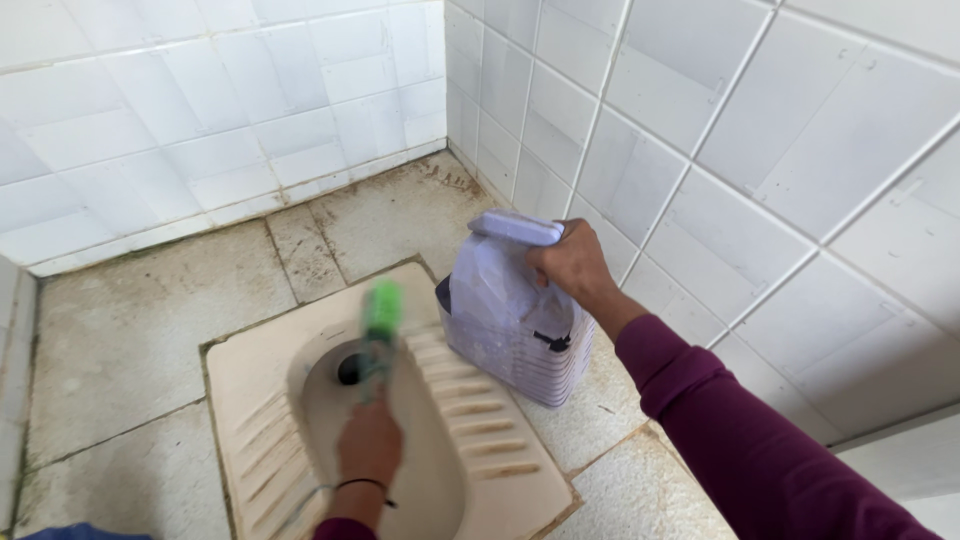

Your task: The person scrubs a squat toilet with a green brush and repeatedly pours water from a purple container to rinse the bowl. The person continues scrubbing different areas of the toilet throughout the clip.

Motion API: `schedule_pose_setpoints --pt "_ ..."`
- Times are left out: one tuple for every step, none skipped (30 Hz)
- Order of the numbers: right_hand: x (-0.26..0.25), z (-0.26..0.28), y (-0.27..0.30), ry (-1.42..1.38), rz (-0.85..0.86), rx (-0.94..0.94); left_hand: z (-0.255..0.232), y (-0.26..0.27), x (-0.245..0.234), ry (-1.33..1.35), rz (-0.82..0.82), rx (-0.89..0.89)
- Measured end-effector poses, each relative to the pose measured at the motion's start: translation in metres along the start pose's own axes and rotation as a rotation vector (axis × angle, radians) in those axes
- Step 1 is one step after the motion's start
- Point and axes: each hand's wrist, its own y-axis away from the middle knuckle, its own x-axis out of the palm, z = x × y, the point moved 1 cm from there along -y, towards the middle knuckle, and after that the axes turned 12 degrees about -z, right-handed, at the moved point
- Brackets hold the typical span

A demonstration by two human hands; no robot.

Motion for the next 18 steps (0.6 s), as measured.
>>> schedule_pose_setpoints --pt "0.001 0.000 0.001 -0.017 0.016 0.010 -0.008 0.006 0.002 -0.025 0.021 0.051" --pt "0.001 0.002 -0.002 -0.032 0.028 0.012 -0.016 0.006 0.001 -0.045 0.035 0.102" --pt "0.002 0.004 -0.003 -0.028 0.020 0.021 -0.020 0.003 -0.002 -0.065 0.048 0.153" --pt "0.002 0.005 -0.004 -0.020 0.013 0.031 -0.022 0.000 -0.005 -0.056 0.029 0.146" --pt "0.002 0.004 -0.004 -0.013 0.006 0.040 -0.022 -0.004 -0.008 -0.048 0.010 0.139" --pt "0.002 0.002 -0.004 -0.021 0.007 0.040 -0.019 -0.008 -0.011 -0.041 -0.008 0.135" --pt "0.001 -0.001 -0.004 -0.030 0.008 0.041 -0.014 -0.012 -0.014 -0.022 0.007 0.082" --pt "-0.001 -0.005 -0.003 -0.038 0.007 0.046 -0.009 -0.012 -0.015 -0.004 0.025 0.032" --pt "-0.004 -0.009 -0.004 -0.042 -0.002 0.039 -0.008 -0.010 -0.013 0.013 0.043 -0.018" --pt "-0.005 -0.013 -0.006 -0.050 -0.007 0.033 -0.008 -0.005 -0.011 -0.005 0.035 0.031" --pt "-0.006 -0.015 -0.007 -0.058 -0.011 0.027 -0.010 0.001 -0.008 -0.023 0.027 0.080" --pt "-0.005 -0.017 -0.009 -0.050 -0.021 0.041 -0.011 0.007 -0.006 -0.046 0.015 0.125" --pt "-0.005 -0.018 -0.011 -0.042 -0.030 0.056 -0.012 0.014 -0.004 -0.025 0.055 0.144" --pt "-0.004 -0.018 -0.013 -0.034 -0.039 0.069 -0.017 0.020 -0.002 -0.003 0.094 0.163" --pt "-0.003 -0.018 -0.014 -0.051 -0.033 0.081 -0.018 0.024 -0.003 0.018 0.133 0.182" --pt "-0.005 -0.017 -0.016 -0.064 -0.031 0.089 -0.019 0.025 -0.005 0.018 0.148 0.164" --pt "-0.005 -0.017 -0.016 -0.076 -0.028 0.096 -0.021 0.025 -0.006 0.018 0.163 0.145" --pt "-0.007 -0.017 -0.016 -0.057 -0.032 0.096 -0.023 0.026 -0.007 0.023 0.179 0.128"
